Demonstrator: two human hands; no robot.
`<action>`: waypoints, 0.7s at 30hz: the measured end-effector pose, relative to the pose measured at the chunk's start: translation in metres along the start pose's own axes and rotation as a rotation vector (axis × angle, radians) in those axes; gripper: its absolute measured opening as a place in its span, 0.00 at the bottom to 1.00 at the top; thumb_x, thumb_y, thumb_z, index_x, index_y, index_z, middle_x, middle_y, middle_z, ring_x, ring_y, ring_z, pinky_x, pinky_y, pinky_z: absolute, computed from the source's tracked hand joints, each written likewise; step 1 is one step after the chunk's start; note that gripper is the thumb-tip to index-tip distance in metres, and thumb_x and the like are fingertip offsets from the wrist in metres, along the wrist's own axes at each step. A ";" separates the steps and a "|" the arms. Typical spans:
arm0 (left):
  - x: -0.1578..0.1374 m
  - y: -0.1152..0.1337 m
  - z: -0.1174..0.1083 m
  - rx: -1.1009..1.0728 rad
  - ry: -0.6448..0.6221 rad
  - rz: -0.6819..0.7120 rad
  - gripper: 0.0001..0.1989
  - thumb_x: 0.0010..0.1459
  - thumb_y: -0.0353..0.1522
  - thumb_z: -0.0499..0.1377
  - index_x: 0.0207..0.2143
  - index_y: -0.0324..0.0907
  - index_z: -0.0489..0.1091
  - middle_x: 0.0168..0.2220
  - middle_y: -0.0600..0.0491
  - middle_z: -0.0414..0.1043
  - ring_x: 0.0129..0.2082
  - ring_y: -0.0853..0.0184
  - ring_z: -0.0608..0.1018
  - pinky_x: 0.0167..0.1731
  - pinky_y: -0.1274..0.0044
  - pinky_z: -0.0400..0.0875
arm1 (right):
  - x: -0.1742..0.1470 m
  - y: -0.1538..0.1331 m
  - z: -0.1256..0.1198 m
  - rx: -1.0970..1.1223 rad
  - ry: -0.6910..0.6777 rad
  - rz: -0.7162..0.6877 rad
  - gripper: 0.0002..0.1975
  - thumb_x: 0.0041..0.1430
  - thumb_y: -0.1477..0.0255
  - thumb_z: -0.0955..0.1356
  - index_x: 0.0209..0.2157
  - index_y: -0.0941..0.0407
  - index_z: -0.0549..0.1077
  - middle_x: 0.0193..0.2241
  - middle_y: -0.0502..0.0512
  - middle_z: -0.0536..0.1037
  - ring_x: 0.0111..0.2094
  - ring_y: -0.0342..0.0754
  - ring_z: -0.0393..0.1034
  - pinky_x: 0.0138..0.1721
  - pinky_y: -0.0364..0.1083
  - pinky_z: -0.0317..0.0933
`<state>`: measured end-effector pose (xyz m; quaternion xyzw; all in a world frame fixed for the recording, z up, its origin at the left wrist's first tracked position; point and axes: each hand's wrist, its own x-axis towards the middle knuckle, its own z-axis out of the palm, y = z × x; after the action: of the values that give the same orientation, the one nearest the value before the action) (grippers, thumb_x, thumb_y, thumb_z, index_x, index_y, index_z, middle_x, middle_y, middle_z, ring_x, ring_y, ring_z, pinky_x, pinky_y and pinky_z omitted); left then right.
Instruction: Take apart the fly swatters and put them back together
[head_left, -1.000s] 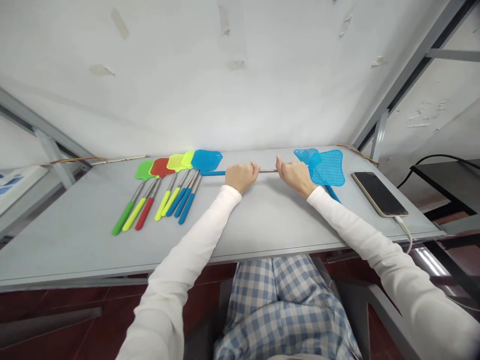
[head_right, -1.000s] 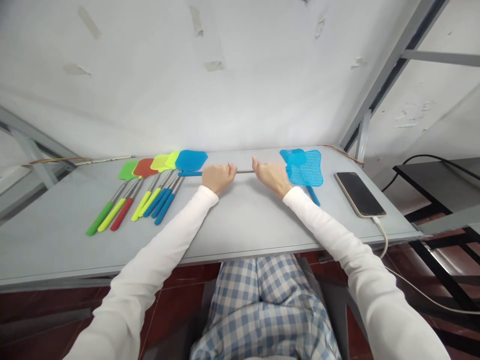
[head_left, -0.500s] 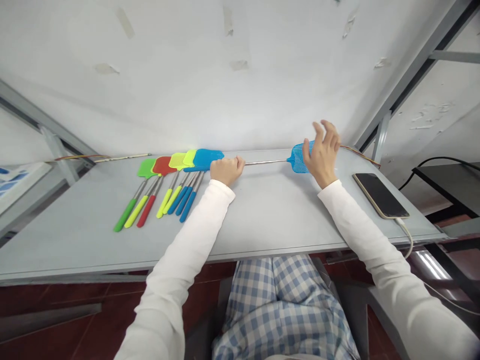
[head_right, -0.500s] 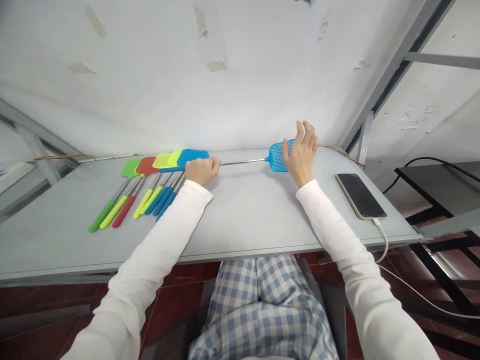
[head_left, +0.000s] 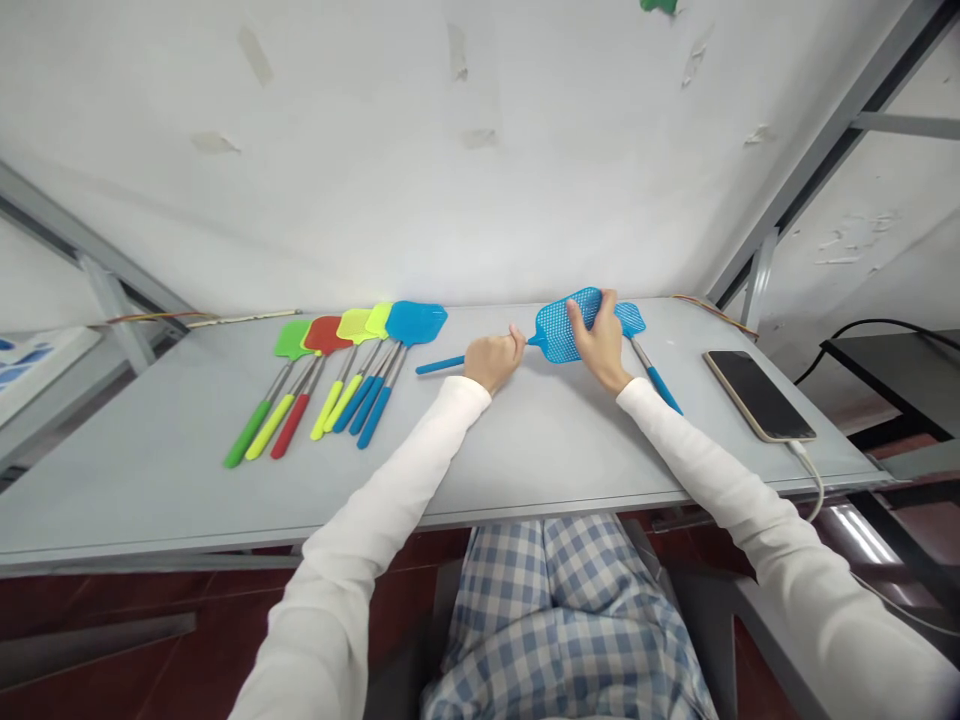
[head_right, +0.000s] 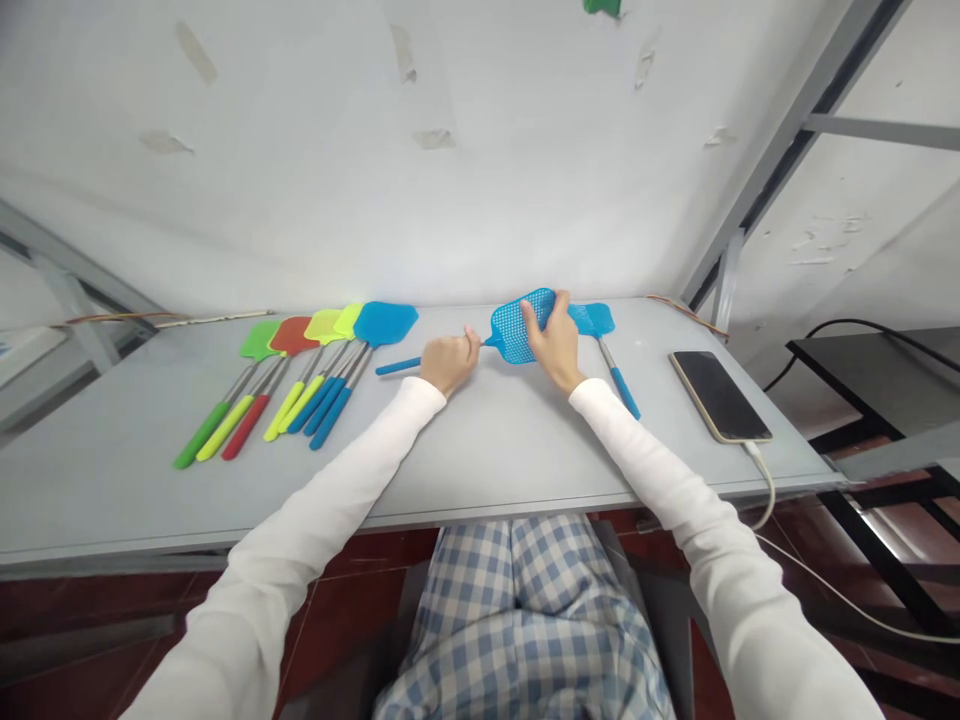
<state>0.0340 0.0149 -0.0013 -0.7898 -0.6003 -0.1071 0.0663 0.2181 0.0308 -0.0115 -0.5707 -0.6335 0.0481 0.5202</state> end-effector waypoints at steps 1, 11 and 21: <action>-0.002 0.005 -0.004 0.024 -0.028 -0.005 0.25 0.66 0.29 0.38 0.46 0.29 0.73 0.35 0.34 0.77 0.39 0.56 0.80 0.36 0.71 0.67 | -0.001 -0.002 0.001 -0.019 -0.005 -0.002 0.29 0.60 0.45 0.56 0.46 0.56 0.59 0.31 0.58 0.72 0.32 0.52 0.70 0.35 0.49 0.62; 0.000 0.002 -0.002 0.045 -0.018 -0.026 0.31 0.69 0.36 0.33 0.45 0.32 0.74 0.35 0.36 0.77 0.40 0.57 0.80 0.36 0.73 0.67 | -0.016 -0.021 0.000 -0.410 -0.236 -0.574 0.22 0.66 0.69 0.54 0.59 0.60 0.60 0.60 0.67 0.63 0.65 0.56 0.51 0.62 0.59 0.49; -0.001 0.001 -0.006 0.086 -0.077 0.123 0.27 0.69 0.34 0.33 0.51 0.34 0.69 0.38 0.37 0.77 0.41 0.58 0.79 0.37 0.73 0.67 | -0.017 -0.018 0.008 -0.549 -0.374 -0.749 0.16 0.66 0.77 0.56 0.45 0.58 0.72 0.55 0.65 0.70 0.66 0.56 0.49 0.63 0.61 0.45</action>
<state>0.0343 0.0129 0.0039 -0.8252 -0.5567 -0.0465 0.0833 0.1966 0.0156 -0.0139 -0.4013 -0.8667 -0.2092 0.2099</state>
